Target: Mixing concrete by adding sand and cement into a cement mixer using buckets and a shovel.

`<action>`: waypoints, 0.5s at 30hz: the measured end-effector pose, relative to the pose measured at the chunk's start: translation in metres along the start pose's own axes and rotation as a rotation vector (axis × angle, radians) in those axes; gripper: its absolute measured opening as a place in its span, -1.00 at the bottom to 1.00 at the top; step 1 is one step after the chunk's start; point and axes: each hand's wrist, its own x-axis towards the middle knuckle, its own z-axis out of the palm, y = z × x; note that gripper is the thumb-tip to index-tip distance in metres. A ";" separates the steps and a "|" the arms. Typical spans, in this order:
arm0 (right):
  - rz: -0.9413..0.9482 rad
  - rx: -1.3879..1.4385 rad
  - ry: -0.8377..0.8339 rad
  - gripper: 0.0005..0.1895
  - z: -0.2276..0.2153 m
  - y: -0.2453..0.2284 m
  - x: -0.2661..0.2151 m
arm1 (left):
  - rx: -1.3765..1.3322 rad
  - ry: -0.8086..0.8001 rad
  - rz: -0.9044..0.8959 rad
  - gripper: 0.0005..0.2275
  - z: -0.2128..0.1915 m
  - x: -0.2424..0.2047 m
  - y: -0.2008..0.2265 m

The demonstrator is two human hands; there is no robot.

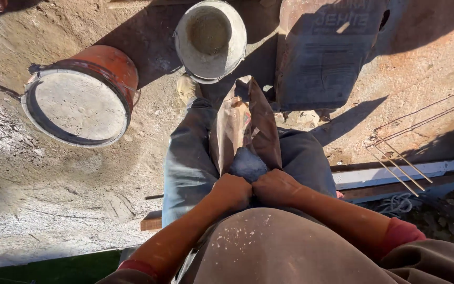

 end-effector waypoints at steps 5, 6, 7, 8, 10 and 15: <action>0.002 -0.054 -0.002 -0.82 0.012 -0.005 0.018 | -0.041 -0.010 -0.024 -0.80 0.000 0.000 -0.015; 0.018 -0.064 0.010 -0.82 -0.005 0.009 0.029 | -0.027 0.002 -0.012 -0.80 -0.001 0.014 -0.023; -0.010 -0.058 0.029 -0.83 -0.011 0.007 0.029 | -0.074 -0.004 -0.079 -0.80 0.011 0.012 -0.016; -0.038 -0.052 0.049 -0.83 -0.016 0.005 0.026 | -0.120 -0.010 -0.148 -0.80 0.023 0.009 -0.008; -0.035 0.048 0.010 -0.83 -0.018 -0.033 0.013 | -0.168 -0.111 -0.184 -0.80 0.054 -0.036 0.015; -0.114 -0.071 0.022 -0.83 -0.049 0.011 0.037 | -0.202 0.038 -0.347 -0.80 0.030 0.000 -0.020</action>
